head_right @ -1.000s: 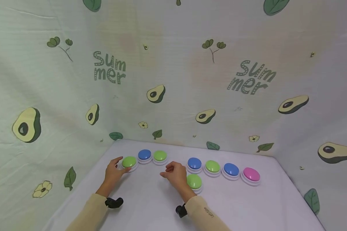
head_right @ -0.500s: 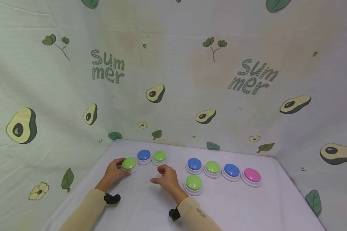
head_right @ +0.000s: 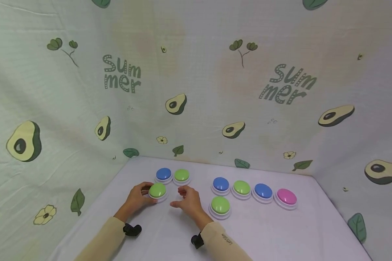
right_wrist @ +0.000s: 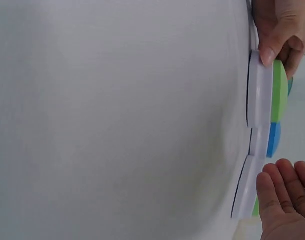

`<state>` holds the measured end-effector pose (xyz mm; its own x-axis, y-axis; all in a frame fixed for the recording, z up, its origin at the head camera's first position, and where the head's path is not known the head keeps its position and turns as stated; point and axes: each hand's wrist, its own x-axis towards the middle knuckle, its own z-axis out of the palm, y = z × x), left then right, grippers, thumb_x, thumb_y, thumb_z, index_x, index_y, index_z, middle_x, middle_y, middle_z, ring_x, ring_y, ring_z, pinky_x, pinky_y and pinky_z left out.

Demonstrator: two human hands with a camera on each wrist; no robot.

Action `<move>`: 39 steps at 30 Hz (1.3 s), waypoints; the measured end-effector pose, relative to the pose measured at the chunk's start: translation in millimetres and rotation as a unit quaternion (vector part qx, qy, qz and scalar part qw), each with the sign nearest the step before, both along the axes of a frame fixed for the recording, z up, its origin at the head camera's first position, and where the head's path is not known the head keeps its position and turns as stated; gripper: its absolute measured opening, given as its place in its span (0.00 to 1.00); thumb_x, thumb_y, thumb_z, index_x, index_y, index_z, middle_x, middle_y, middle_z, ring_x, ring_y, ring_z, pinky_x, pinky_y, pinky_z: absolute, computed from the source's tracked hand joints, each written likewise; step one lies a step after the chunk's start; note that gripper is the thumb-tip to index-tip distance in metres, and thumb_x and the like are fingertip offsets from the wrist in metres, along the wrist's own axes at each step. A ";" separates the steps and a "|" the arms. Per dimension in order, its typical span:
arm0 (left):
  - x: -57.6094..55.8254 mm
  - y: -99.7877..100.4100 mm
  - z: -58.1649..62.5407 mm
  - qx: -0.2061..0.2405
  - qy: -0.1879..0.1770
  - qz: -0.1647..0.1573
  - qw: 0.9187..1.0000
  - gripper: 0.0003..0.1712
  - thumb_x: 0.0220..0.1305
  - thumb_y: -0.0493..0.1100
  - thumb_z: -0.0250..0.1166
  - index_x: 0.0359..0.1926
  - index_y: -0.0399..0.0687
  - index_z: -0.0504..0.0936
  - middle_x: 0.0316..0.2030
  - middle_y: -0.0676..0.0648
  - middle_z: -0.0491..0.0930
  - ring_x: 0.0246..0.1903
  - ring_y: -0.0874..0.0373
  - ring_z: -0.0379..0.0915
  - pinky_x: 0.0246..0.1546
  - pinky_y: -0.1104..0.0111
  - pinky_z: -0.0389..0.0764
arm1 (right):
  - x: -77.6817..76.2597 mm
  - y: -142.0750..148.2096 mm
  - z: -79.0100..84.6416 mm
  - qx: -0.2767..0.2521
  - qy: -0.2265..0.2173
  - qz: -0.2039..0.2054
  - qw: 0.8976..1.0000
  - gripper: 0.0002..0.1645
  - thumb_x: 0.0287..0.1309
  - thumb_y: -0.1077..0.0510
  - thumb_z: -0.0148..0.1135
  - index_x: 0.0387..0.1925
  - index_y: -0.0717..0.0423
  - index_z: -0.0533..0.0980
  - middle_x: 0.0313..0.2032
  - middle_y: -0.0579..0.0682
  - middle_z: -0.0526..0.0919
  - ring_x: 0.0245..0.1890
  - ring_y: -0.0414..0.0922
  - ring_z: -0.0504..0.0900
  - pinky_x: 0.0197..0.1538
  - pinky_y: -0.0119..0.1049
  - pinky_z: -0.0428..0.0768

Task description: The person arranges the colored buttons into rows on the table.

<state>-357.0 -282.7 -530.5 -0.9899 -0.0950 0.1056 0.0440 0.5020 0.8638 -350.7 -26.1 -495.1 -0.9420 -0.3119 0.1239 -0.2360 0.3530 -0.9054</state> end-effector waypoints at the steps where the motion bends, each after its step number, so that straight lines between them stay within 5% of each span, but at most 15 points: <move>1: 1.0 5.5 0.7 0.000 -0.001 -0.007 1.000 0.43 0.41 0.33 0.87 0.61 0.36 0.79 0.57 0.38 0.81 0.60 0.38 0.78 0.64 0.52 0.80 | 0.1 0.7 0.2 0.000 -0.001 -0.001 1.000 0.35 0.49 0.66 0.83 0.57 0.73 0.77 0.54 0.66 0.83 0.56 0.61 0.82 0.64 0.55 0.81; 11: 5.9 45.1 -5.3 0.022 0.011 -0.098 0.995 0.40 0.41 0.31 0.87 0.58 0.38 0.80 0.53 0.42 0.83 0.57 0.43 0.81 0.61 0.57 0.83 | -2.3 10.9 -12.9 0.021 0.018 -0.010 1.000 0.37 0.42 0.67 0.85 0.56 0.71 0.78 0.53 0.64 0.86 0.56 0.61 0.84 0.62 0.52 0.83; 23: 8.3 69.9 -9.9 0.019 0.017 -0.106 0.994 0.39 0.42 0.32 0.87 0.58 0.39 0.81 0.52 0.42 0.83 0.56 0.43 0.81 0.59 0.60 0.84 | -4.3 19.3 -17.4 0.060 0.038 -0.039 0.997 0.40 0.39 0.68 0.86 0.57 0.72 0.78 0.53 0.67 0.85 0.55 0.63 0.84 0.61 0.54 0.83; 39: 13.7 68.0 -3.3 0.049 0.023 -0.109 0.993 0.37 0.44 0.32 0.86 0.58 0.36 0.83 0.53 0.39 0.84 0.57 0.41 0.80 0.61 0.58 0.83 | -5.0 21.4 -18.9 0.056 0.016 -0.047 0.997 0.38 0.40 0.63 0.88 0.55 0.68 0.81 0.51 0.63 0.87 0.54 0.59 0.85 0.61 0.55 0.83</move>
<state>-343.4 -214.7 -533.8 -0.9825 0.1087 0.1512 0.1821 0.3906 0.9024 -355.7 -4.7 -514.0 -0.9637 -0.2362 0.1244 -0.2260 0.4739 -0.8511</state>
